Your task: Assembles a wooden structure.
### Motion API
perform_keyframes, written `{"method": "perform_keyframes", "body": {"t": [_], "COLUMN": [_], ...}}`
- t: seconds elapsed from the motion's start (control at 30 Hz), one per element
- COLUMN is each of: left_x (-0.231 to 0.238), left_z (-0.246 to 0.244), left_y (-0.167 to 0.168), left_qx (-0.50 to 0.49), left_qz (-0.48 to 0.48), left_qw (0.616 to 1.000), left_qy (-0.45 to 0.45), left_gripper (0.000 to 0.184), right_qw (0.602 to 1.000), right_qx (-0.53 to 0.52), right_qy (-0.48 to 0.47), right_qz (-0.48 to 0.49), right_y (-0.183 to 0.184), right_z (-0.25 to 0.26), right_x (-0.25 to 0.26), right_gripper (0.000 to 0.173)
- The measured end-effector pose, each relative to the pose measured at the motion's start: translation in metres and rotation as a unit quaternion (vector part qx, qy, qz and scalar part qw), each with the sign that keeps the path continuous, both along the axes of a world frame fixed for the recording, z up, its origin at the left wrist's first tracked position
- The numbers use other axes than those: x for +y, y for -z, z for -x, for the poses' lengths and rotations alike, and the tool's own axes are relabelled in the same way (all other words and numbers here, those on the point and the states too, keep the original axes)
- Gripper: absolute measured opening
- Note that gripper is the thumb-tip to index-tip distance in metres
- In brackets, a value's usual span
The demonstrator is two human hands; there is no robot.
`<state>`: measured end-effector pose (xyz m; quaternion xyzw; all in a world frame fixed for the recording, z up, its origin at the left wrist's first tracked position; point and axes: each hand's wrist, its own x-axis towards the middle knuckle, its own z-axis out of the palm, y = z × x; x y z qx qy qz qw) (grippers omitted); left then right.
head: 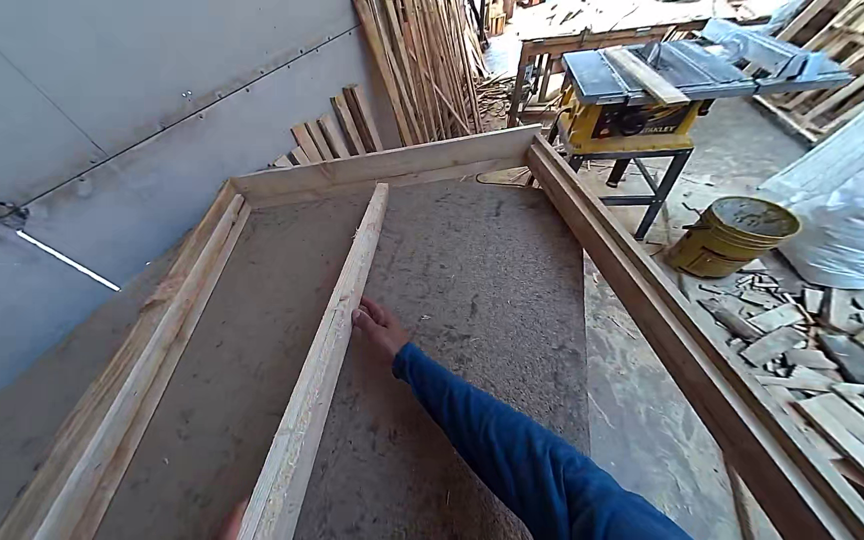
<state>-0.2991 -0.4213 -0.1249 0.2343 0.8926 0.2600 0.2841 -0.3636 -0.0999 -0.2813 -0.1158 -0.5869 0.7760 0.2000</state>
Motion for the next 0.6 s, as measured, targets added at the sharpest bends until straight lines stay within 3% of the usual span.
{"method": "perform_keyframes", "body": {"t": [0.1,0.27,0.6], "left_x": [0.016,0.040,0.039], "left_z": [0.012,0.019,0.018], "left_y": [0.014,0.015,0.026], "left_qx": [0.010,-0.031,-0.001], "left_qz": [-0.025,-0.019,-0.031], "left_qw": [1.000,0.999,0.999], "left_qy": [0.003,-0.016,-0.017], "left_gripper": [0.091,0.090,0.090], "right_qw": [1.000,0.998,0.997], "right_qx": [-0.001,0.037,0.050], "right_qy": [0.023,0.043,0.051], "right_qz": [-0.016,-0.002,-0.037], "right_y": [0.005,0.016,0.025], "right_z": [0.016,0.030,0.037], "right_x": [0.019,0.037,0.034], "right_gripper": [0.067,0.065,0.063]}}
